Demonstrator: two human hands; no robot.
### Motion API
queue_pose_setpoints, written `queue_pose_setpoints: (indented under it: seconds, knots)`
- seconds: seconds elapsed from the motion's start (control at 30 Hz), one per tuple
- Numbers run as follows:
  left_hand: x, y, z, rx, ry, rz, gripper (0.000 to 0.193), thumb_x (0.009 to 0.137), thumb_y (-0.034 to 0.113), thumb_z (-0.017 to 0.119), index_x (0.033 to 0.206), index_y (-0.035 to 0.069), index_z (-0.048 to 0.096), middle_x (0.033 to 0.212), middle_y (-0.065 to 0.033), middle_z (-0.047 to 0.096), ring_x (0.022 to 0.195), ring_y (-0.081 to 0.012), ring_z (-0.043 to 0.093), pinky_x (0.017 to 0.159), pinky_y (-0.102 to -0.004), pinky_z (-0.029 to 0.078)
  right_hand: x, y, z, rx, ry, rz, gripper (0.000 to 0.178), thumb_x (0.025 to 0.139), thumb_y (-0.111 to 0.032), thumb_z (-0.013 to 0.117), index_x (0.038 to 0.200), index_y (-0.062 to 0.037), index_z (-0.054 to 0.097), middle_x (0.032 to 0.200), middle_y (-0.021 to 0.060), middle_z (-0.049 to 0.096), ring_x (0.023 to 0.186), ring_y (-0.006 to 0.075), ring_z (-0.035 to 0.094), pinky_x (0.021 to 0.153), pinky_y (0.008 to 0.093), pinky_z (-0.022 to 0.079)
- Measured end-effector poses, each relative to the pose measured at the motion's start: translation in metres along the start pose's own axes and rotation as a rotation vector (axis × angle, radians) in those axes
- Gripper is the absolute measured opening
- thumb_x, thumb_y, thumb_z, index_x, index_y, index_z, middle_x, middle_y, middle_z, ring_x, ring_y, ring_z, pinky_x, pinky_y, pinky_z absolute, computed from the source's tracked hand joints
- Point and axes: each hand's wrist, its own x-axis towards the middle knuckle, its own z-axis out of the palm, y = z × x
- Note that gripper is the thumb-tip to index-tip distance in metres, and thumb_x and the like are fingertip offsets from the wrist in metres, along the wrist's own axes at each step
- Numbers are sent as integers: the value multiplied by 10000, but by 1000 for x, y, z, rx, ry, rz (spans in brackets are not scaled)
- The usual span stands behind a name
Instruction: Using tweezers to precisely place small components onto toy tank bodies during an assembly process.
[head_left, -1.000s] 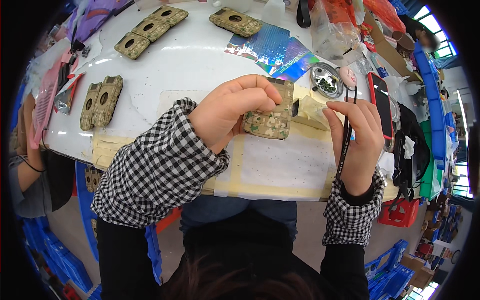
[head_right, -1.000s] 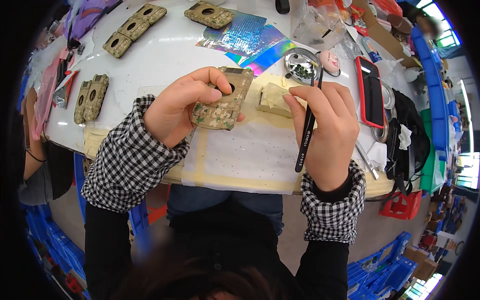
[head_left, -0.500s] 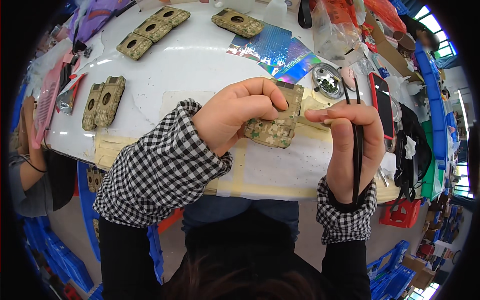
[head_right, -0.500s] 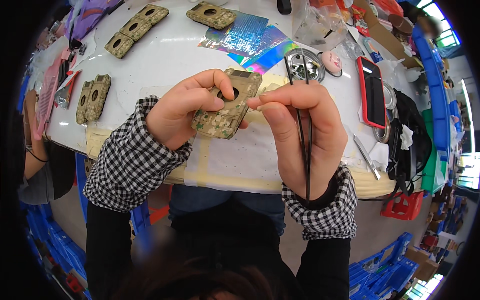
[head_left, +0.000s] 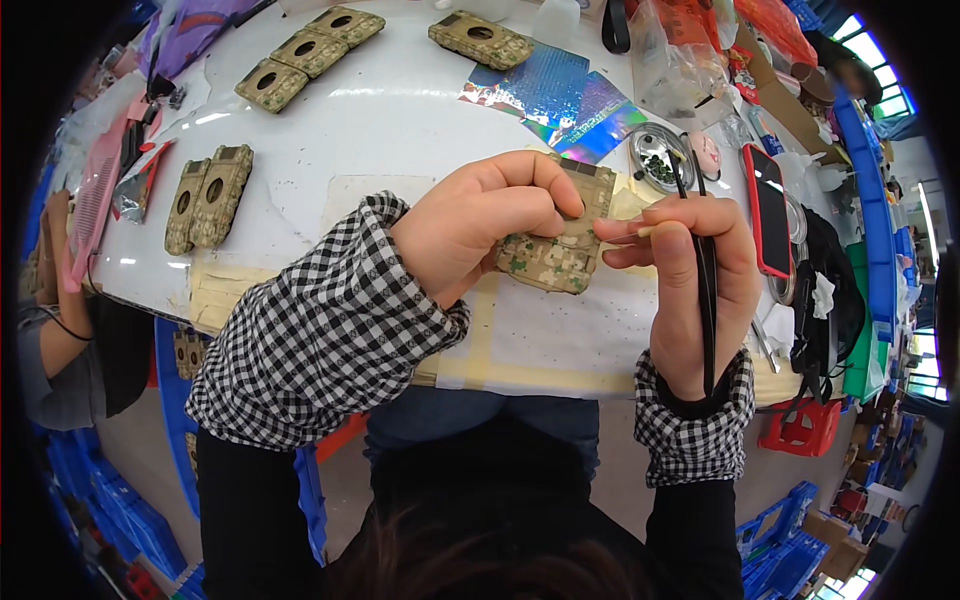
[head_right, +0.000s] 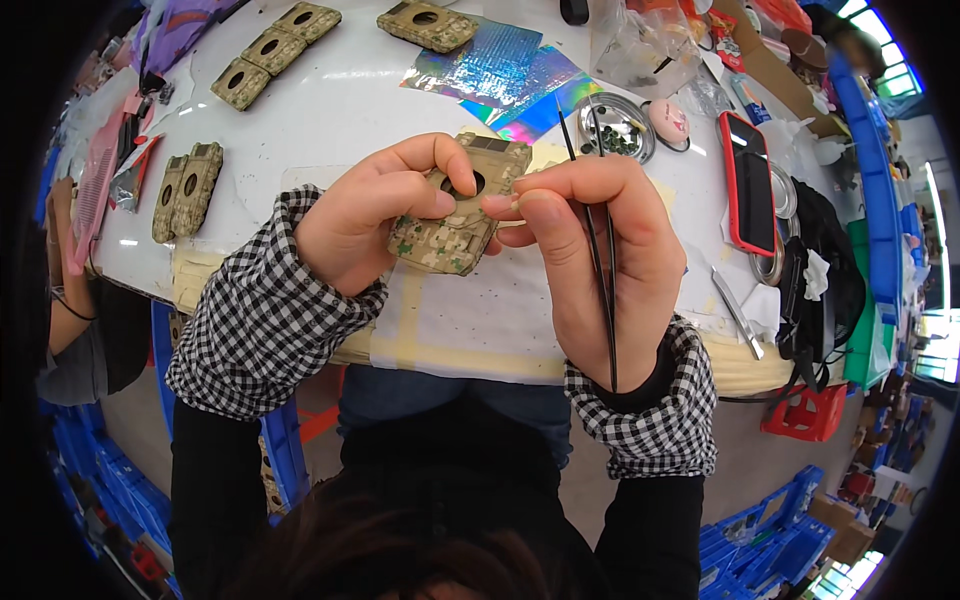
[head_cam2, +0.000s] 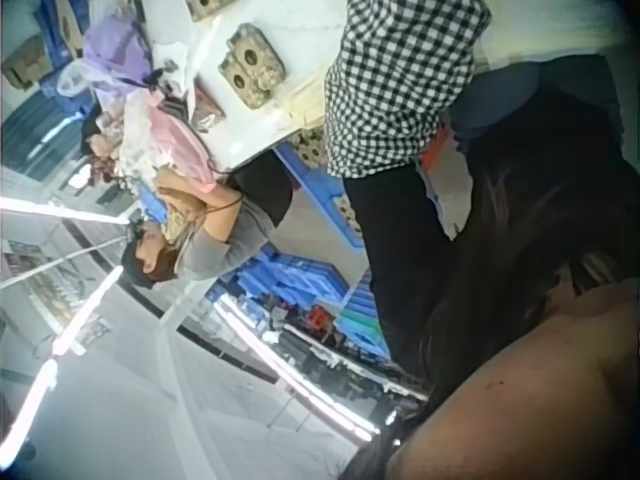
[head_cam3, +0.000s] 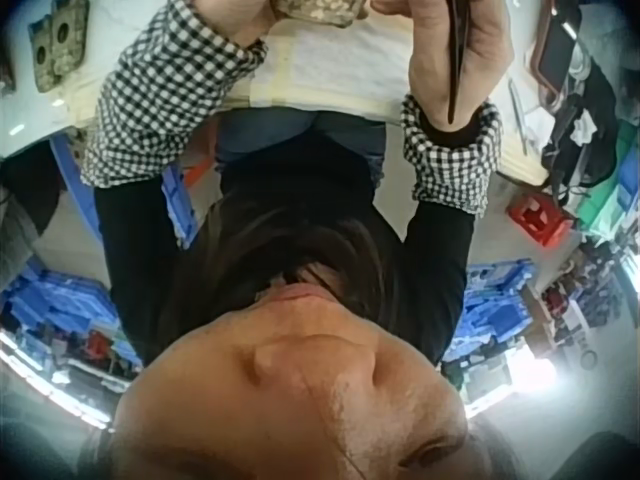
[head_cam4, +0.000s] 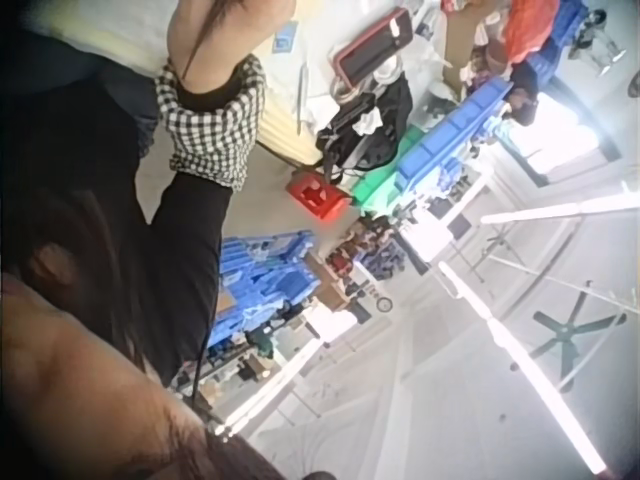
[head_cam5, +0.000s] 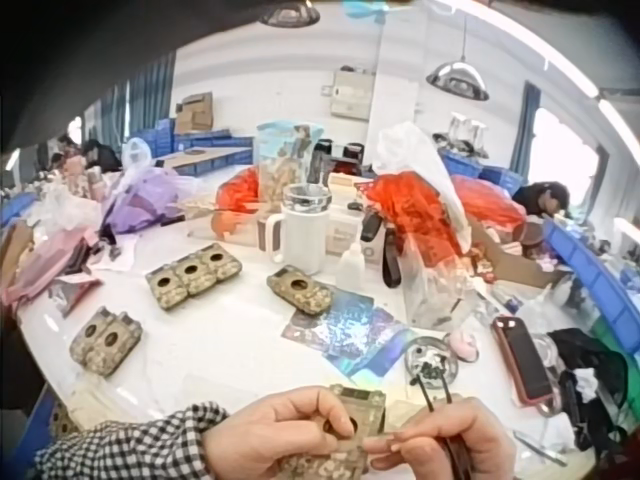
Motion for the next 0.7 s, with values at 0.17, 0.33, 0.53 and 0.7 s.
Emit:
queue_pose_setpoints:
  seconds: [0.17,0.33,0.53,0.7]
  knots:
    - [-1,0,1,5,10,4,110,785,68,547,890,36,546,842,-40,576,752,-108,581,671,-241,493,0,0,1,-6,1,0,84,919,-32,483,950,44,498,848,124,624,792,139,637,690,230,534]
    - [-1,1,1,4,6,0,110,782,64,547,888,35,547,838,-35,573,744,-99,576,660,-236,487,0,0,-1,46,6,19,103,923,-55,486,952,43,497,850,122,617,801,157,642,692,246,536]
    - [0,0,-1,115,11,27,162,790,64,489,943,11,497,1032,-175,573,893,-279,634,778,-348,525,0,-3,-20,-118,255,-53,109,919,-78,502,933,30,510,824,101,604,793,177,642,684,253,520]
    - [-1,0,-1,117,9,38,161,790,71,498,939,10,499,1028,-174,572,902,-282,631,784,-350,525,4,10,-41,-793,276,-276,57,838,-15,607,857,24,570,759,85,603,691,134,592,664,234,468]
